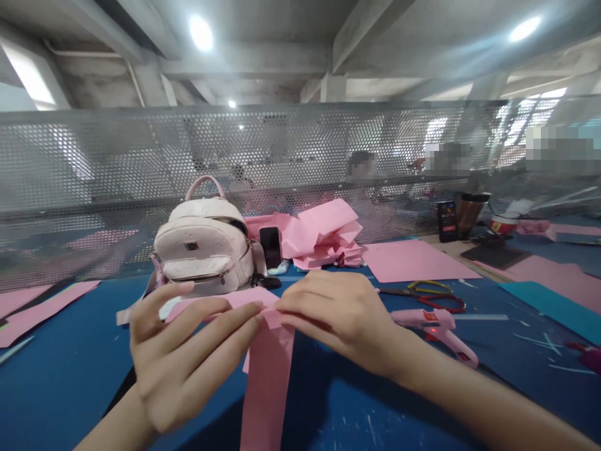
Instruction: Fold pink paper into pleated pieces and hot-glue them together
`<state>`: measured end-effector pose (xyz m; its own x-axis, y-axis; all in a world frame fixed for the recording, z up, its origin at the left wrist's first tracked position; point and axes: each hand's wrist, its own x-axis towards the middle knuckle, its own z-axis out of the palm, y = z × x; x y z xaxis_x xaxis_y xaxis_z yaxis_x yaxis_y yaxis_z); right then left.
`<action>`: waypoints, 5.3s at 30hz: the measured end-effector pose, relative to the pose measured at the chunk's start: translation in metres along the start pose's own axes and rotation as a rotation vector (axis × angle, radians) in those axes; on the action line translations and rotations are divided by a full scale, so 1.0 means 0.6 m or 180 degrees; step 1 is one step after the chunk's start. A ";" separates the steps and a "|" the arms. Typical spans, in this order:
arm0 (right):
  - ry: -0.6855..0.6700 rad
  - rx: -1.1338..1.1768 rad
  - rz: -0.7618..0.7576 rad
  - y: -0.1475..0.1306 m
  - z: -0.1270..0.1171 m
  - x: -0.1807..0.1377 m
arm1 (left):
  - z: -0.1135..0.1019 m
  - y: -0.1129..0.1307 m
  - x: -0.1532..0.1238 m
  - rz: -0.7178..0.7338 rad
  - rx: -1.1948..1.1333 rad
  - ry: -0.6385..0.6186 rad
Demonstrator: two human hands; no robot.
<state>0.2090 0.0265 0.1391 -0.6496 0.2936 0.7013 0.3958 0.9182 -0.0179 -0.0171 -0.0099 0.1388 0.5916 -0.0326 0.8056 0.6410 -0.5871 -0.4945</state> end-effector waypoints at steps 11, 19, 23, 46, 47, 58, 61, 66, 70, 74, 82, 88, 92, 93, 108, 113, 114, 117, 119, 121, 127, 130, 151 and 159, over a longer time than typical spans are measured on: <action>0.0091 0.0855 0.0264 -0.006 0.011 0.000 | -0.006 0.015 0.000 -0.0177 0.0021 -0.0093; 0.0361 0.0228 -0.0099 -0.013 0.013 -0.004 | -0.014 0.021 0.010 -0.0106 0.0025 -0.0182; 0.0351 0.0259 -0.0090 -0.013 0.011 -0.003 | -0.023 0.016 0.014 -0.0054 0.0029 -0.0202; -0.0145 0.0044 0.0253 -0.012 0.006 -0.004 | -0.020 0.004 0.014 0.0110 0.0189 -0.0140; -0.0148 0.0031 0.0272 -0.012 0.006 -0.005 | -0.020 0.005 0.014 0.0089 0.0196 -0.0128; -0.0141 0.0057 0.0269 -0.008 0.013 -0.007 | -0.006 0.019 0.000 -0.0125 0.0126 0.0050; -0.0090 0.0145 0.0257 -0.011 0.016 -0.006 | 0.002 0.027 -0.003 -0.0149 0.0107 0.0091; -0.0020 0.0229 0.0238 -0.013 0.018 -0.007 | 0.006 0.034 -0.003 -0.0077 0.0112 0.0076; 0.0037 0.0235 0.0247 -0.013 0.019 -0.008 | 0.007 0.035 -0.001 -0.0079 0.0174 0.0040; 0.0061 0.0264 0.0297 -0.012 0.019 -0.007 | 0.009 0.037 0.003 -0.0321 0.0251 0.0096; 0.0059 0.0322 0.0376 -0.008 0.020 -0.008 | 0.020 0.016 -0.014 -0.0511 0.0761 0.0214; 0.0062 0.0284 0.0401 -0.006 0.022 -0.007 | 0.048 -0.022 -0.038 -0.0997 0.0219 0.0878; 0.0118 0.0272 0.0363 -0.001 0.024 -0.007 | 0.060 -0.029 -0.043 -0.1917 -0.0612 0.0561; 0.0130 0.0268 0.0358 0.000 0.025 -0.007 | 0.062 -0.028 -0.043 -0.2080 -0.0884 0.0540; 0.0151 0.0118 0.0320 0.006 0.015 -0.006 | 0.053 -0.024 -0.039 -0.2628 -0.1674 -0.0674; 0.0163 0.0139 0.0456 0.007 0.014 -0.005 | 0.051 -0.027 -0.029 -0.2564 -0.2257 -0.0849; 0.0142 0.0124 0.0483 0.007 0.014 -0.005 | 0.051 -0.025 -0.027 -0.2564 -0.2336 -0.0881; 0.0105 0.0131 0.0515 0.008 0.014 -0.005 | 0.048 -0.021 -0.024 -0.2514 -0.2308 -0.1009; 0.0104 0.0180 0.0519 0.010 0.014 -0.005 | 0.046 -0.018 -0.024 -0.2455 -0.2149 -0.1048; 0.0101 0.0209 0.0524 0.011 0.014 -0.005 | 0.045 -0.017 -0.025 -0.2335 -0.2022 -0.1054; 0.0075 0.0287 0.0471 0.012 0.014 -0.006 | 0.041 -0.017 -0.029 -0.2112 -0.1889 -0.1104; 0.0079 0.0401 0.0413 0.008 0.011 -0.004 | 0.034 -0.017 -0.024 -0.2006 -0.1837 -0.1002; 0.0170 0.0451 0.0249 0.008 -0.011 -0.002 | 0.002 -0.038 -0.008 -0.1688 -0.1325 -0.0644; 0.0116 0.0078 0.0037 0.003 -0.006 0.000 | 0.005 -0.025 -0.011 -0.1530 -0.1306 -0.0762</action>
<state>0.2121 0.0269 0.1416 -0.6207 0.2949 0.7265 0.3868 0.9211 -0.0434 -0.0292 0.0016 0.1399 0.4095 0.4613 0.7871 0.6503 -0.7527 0.1028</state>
